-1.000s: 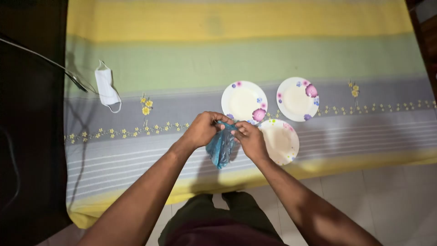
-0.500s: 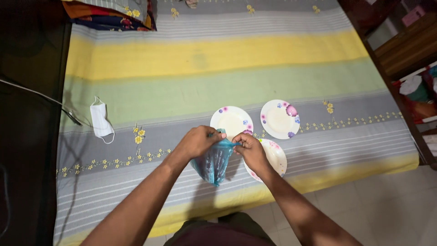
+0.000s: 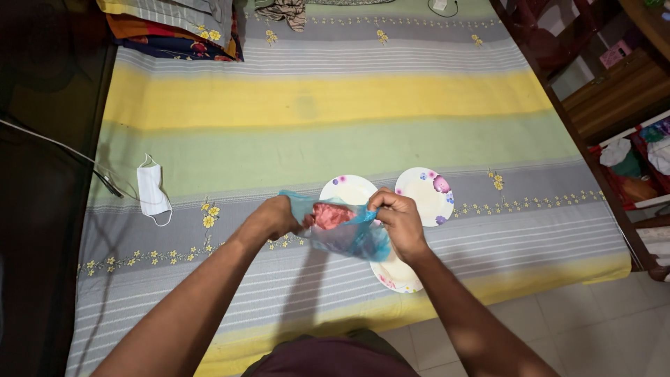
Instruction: The person takes fried food items from a bag and arranges them onto several plates laid out on a bed, then disposes of the empty bags in a kitchen trash bin.
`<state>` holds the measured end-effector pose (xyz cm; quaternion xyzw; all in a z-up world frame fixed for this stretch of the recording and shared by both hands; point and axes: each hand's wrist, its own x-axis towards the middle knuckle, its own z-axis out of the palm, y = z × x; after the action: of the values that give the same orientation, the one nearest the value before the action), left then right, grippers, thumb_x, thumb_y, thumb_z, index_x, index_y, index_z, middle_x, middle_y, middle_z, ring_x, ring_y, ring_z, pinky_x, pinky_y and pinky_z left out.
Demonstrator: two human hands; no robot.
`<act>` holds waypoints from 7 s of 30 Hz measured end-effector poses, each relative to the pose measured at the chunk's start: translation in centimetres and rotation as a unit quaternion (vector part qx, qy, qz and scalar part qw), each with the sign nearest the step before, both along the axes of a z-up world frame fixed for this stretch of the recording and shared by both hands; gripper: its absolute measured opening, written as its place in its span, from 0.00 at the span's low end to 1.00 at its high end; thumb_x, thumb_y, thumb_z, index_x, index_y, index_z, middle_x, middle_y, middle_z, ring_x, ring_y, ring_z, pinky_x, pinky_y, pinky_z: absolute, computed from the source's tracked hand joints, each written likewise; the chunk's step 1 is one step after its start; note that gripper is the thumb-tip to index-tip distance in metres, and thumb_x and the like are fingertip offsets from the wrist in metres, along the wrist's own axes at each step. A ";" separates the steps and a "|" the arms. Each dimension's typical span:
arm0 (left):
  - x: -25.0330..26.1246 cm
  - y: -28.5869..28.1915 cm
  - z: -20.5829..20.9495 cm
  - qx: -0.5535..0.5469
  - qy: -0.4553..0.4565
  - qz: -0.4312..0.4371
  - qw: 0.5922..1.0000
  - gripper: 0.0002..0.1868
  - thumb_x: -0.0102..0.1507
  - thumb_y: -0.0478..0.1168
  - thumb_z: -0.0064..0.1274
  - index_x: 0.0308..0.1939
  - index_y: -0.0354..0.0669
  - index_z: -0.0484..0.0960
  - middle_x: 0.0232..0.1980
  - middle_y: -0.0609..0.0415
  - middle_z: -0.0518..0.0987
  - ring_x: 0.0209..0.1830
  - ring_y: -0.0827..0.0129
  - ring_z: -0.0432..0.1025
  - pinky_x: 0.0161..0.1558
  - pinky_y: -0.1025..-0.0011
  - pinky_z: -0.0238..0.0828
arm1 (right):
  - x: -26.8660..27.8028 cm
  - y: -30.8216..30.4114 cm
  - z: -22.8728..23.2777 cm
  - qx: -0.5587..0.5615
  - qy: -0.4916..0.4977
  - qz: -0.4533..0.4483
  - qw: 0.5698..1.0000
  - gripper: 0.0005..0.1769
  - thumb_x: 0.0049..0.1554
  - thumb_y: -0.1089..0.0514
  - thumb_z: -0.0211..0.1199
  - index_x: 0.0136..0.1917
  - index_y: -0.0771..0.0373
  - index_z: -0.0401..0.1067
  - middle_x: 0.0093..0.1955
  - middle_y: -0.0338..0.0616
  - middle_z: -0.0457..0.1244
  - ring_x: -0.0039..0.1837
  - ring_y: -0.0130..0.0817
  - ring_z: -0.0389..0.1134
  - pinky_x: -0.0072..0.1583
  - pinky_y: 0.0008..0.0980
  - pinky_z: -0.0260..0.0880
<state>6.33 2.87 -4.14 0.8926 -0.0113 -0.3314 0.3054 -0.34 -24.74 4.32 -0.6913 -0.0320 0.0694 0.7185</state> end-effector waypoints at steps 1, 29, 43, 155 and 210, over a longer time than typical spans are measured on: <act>-0.9 0.0 1.4 -0.001 0.001 0.002 1.000 0.29 0.54 0.57 0.66 0.39 0.28 0.88 0.29 0.44 0.82 0.23 0.60 0.76 0.27 0.57 0.76 | 0.0 0.0 -0.3 -0.001 0.001 0.002 1.000 0.07 0.53 0.75 0.56 0.37 0.68 0.72 0.42 0.40 0.63 0.43 0.26 0.64 0.45 0.27 0.66; -5.5 -5.6 14.8 -0.128 -0.236 0.033 0.963 0.50 0.50 0.29 0.64 0.75 0.49 0.59 0.62 0.38 0.74 0.61 0.43 0.71 0.61 0.53 0.70 | -2.2 -3.9 5.5 -0.376 0.019 0.096 0.921 0.06 0.46 0.73 0.64 0.36 0.67 0.79 0.38 0.41 0.60 0.40 0.29 0.57 0.45 0.28 0.60; -7.6 -8.8 15.8 -0.178 -0.303 -0.049 0.935 0.51 0.45 0.28 0.63 0.73 0.43 0.60 0.62 0.26 0.69 0.59 0.34 0.69 0.59 0.45 0.66 | -0.4 4.8 2.0 -0.505 -0.163 0.066 0.845 0.37 0.48 0.55 0.68 0.68 0.68 0.61 0.62 0.64 0.59 0.65 0.60 0.59 0.63 0.52 0.62; -11.1 -6.9 -5.6 -0.102 0.030 0.116 0.988 0.36 0.62 0.41 0.55 0.65 0.22 0.57 0.53 0.23 0.77 0.55 0.40 0.75 0.60 0.55 0.71 | -8.8 -9.1 3.1 0.072 0.064 -0.398 0.912 0.27 0.55 0.57 0.68 0.66 0.58 0.65 0.60 0.46 0.66 0.56 0.39 0.74 0.48 0.39 0.82; -15.9 2.7 -21.7 0.088 -0.018 0.127 0.988 0.50 0.53 0.45 0.67 0.79 0.63 0.63 0.82 0.42 0.55 0.81 0.41 0.50 0.73 0.36 0.52 | -13.7 -5.1 -6.5 -0.029 0.219 -0.221 0.950 0.22 0.57 0.63 0.68 0.63 0.65 0.69 0.58 0.43 0.68 0.60 0.32 0.71 0.62 0.34 0.73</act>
<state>-9.54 5.60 -25.80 0.9160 0.1260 -0.2735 0.2652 -14.02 -29.80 -2.22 -0.6691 0.2820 0.0598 0.6849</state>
